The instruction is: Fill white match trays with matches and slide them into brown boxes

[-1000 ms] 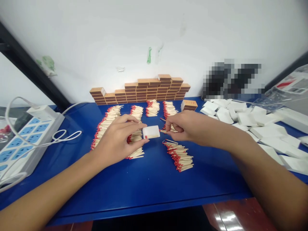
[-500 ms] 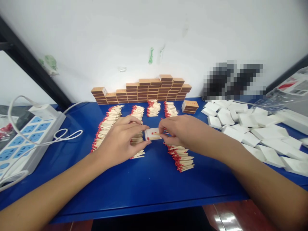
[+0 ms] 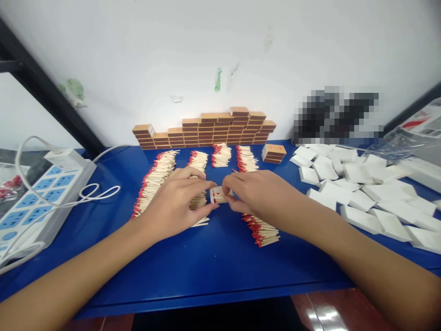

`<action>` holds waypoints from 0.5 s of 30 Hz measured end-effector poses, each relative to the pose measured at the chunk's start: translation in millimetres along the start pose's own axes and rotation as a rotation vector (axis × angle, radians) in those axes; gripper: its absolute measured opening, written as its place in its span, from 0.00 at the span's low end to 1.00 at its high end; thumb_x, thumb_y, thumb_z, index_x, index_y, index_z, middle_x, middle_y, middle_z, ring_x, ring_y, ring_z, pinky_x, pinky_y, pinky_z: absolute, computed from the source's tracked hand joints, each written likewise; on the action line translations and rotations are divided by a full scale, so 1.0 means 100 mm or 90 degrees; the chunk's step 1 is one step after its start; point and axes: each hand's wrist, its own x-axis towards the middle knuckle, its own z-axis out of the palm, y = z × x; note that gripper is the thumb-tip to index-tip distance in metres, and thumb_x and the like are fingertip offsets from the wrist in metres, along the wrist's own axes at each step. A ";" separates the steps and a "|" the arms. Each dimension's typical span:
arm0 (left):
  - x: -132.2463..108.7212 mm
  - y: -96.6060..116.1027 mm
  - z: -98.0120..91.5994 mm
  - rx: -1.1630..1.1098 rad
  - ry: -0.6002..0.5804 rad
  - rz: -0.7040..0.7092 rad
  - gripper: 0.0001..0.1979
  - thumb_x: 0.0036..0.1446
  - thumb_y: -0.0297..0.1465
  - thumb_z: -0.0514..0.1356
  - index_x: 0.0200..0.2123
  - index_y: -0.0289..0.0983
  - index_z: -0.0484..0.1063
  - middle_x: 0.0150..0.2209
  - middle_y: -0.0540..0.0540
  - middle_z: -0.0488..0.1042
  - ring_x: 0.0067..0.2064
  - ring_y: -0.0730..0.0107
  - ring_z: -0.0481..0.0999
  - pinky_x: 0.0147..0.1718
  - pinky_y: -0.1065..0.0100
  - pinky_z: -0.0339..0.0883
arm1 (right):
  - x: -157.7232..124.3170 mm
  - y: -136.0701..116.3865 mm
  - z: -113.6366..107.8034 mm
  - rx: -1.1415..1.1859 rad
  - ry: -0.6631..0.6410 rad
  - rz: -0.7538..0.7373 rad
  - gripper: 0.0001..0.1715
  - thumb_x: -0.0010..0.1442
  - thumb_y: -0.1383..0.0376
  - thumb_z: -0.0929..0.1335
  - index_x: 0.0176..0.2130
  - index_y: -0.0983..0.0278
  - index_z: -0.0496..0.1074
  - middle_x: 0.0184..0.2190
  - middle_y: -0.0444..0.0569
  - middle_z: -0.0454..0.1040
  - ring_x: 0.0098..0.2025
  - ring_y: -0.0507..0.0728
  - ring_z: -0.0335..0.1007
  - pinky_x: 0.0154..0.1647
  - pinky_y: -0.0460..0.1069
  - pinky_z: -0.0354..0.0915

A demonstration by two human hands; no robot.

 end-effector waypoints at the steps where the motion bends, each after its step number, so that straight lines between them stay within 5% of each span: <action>1: 0.00 0.00 0.00 -0.001 -0.001 0.001 0.16 0.63 0.36 0.69 0.51 0.36 0.78 0.42 0.42 0.80 0.52 0.55 0.77 0.49 0.55 0.72 | 0.00 0.00 0.00 0.001 -0.006 0.000 0.06 0.69 0.70 0.67 0.43 0.67 0.75 0.41 0.53 0.82 0.35 0.56 0.77 0.29 0.48 0.54; 7: 0.00 0.00 0.00 -0.001 -0.001 0.009 0.16 0.64 0.37 0.68 0.51 0.36 0.78 0.42 0.41 0.81 0.52 0.54 0.77 0.49 0.54 0.72 | 0.01 0.06 0.04 0.051 -0.016 -0.005 0.05 0.69 0.69 0.67 0.42 0.66 0.75 0.40 0.52 0.82 0.35 0.55 0.76 0.30 0.48 0.54; 15: 0.00 0.01 -0.01 -0.003 0.008 0.003 0.17 0.62 0.36 0.69 0.51 0.36 0.78 0.42 0.42 0.81 0.52 0.55 0.77 0.49 0.55 0.72 | 0.01 0.14 0.17 0.179 0.122 -0.009 0.06 0.69 0.63 0.69 0.41 0.64 0.74 0.29 0.45 0.76 0.28 0.52 0.67 0.32 0.48 0.53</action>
